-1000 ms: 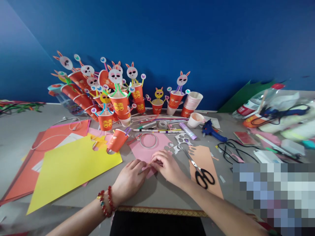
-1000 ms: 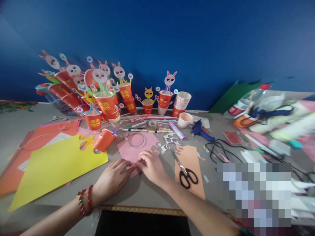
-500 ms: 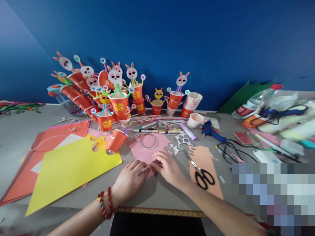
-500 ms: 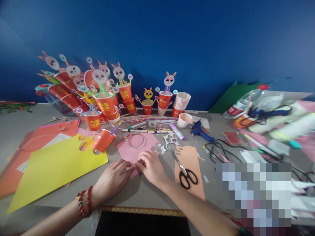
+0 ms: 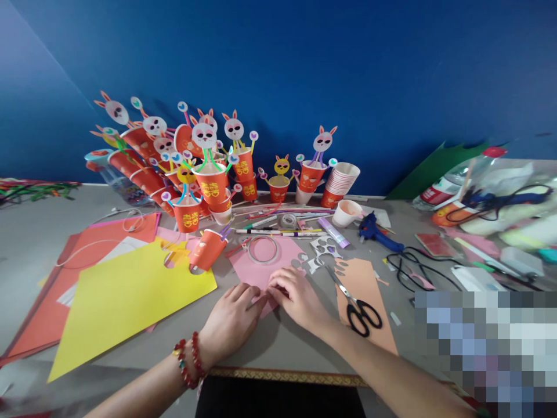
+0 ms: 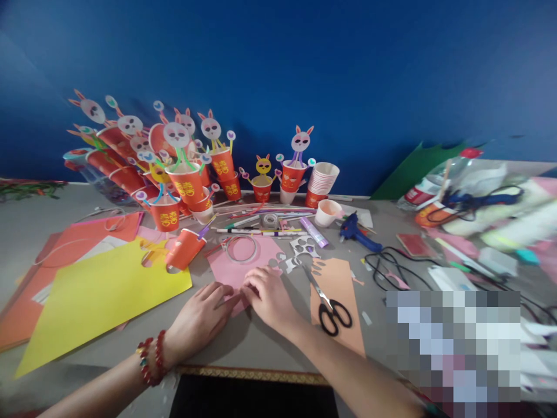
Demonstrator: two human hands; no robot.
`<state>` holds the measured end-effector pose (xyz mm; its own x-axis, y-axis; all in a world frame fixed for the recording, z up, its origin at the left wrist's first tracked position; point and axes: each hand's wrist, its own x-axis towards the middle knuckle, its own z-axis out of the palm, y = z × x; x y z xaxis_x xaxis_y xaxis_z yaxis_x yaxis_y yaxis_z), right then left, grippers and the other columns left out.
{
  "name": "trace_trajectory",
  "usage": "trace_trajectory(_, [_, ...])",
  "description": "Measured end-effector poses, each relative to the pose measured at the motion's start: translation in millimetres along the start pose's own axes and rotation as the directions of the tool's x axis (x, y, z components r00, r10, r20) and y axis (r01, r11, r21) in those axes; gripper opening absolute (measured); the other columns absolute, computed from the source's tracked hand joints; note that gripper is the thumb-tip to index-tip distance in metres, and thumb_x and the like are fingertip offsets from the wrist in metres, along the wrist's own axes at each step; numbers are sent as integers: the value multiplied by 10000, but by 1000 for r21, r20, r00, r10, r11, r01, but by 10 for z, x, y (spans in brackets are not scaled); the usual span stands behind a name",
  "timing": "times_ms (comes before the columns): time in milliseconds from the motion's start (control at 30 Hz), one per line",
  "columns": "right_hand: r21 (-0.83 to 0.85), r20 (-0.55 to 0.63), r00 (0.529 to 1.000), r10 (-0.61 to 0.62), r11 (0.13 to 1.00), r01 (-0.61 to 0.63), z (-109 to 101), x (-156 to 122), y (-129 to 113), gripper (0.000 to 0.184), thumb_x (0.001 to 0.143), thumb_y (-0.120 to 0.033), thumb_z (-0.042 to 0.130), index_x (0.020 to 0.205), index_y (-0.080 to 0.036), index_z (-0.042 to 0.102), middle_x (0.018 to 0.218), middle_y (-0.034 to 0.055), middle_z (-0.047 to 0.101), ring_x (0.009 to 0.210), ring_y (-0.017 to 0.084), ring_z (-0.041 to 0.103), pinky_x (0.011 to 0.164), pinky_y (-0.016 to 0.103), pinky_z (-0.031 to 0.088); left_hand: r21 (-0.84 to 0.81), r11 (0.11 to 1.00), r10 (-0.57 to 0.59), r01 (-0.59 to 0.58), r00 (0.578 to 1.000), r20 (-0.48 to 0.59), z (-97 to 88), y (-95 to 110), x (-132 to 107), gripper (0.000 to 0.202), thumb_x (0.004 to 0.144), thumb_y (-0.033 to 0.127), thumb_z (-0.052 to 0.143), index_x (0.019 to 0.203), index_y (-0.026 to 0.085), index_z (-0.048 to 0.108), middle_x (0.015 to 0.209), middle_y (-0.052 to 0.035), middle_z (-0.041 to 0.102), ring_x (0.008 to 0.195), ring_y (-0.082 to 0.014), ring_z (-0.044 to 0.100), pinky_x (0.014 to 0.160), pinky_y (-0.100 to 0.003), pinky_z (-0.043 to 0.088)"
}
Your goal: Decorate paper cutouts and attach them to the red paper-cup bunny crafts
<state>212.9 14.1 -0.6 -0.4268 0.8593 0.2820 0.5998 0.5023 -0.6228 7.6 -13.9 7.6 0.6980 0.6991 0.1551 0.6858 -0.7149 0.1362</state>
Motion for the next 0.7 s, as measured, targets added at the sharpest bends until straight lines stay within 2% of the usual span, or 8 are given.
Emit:
trace_trajectory(167, [-59,33,999,-42,997,44,-19,-14,4,107,945,-158,597,888,-215,667,983,45,676,949,222,595,841,353,447,-33,999,-21,22,1000,18,-23,5,7,258,949,130,481,1163,184,615,1102,-94,630,970,-243,567,808,-405,526])
trace_trajectory(300, [-51,12,999,-44,998,44,-43,-10,25,129,962,-157,555,954,-223,665,999,59,672,963,228,602,843,350,464,-37,999,-18,19,1000,18,-28,-3,3,301,954,137,472,1228,191,584,1099,-93,629,972,-246,562,803,-404,516])
trace_trajectory(400, [-38,21,998,-55,998,56,-89,-13,37,247,952,-94,508,1067,-242,669,1042,61,679,984,222,613,849,344,477,-36,999,-16,17,1000,12,-24,-5,-1,319,956,147,474,1258,196,565,1101,-94,629,973,-246,562,803,-402,510])
trace_trajectory(567, [-150,118,975,-187,967,204,-126,-69,80,297,907,-63,534,1049,-233,731,1173,90,688,1044,264,601,900,425,481,-43,999,-13,13,1000,-2,-12,-4,-2,219,938,130,486,1094,191,627,1105,-89,622,986,-245,561,822,-400,506])
trace_trajectory(700, [-192,158,953,-260,938,288,-121,-95,135,299,959,-96,484,1057,-208,744,1202,121,701,1067,279,586,872,441,518,-35,999,-12,13,1000,5,-10,-4,-3,202,948,142,478,1076,183,629,1096,-88,625,977,-245,565,820,-401,507])
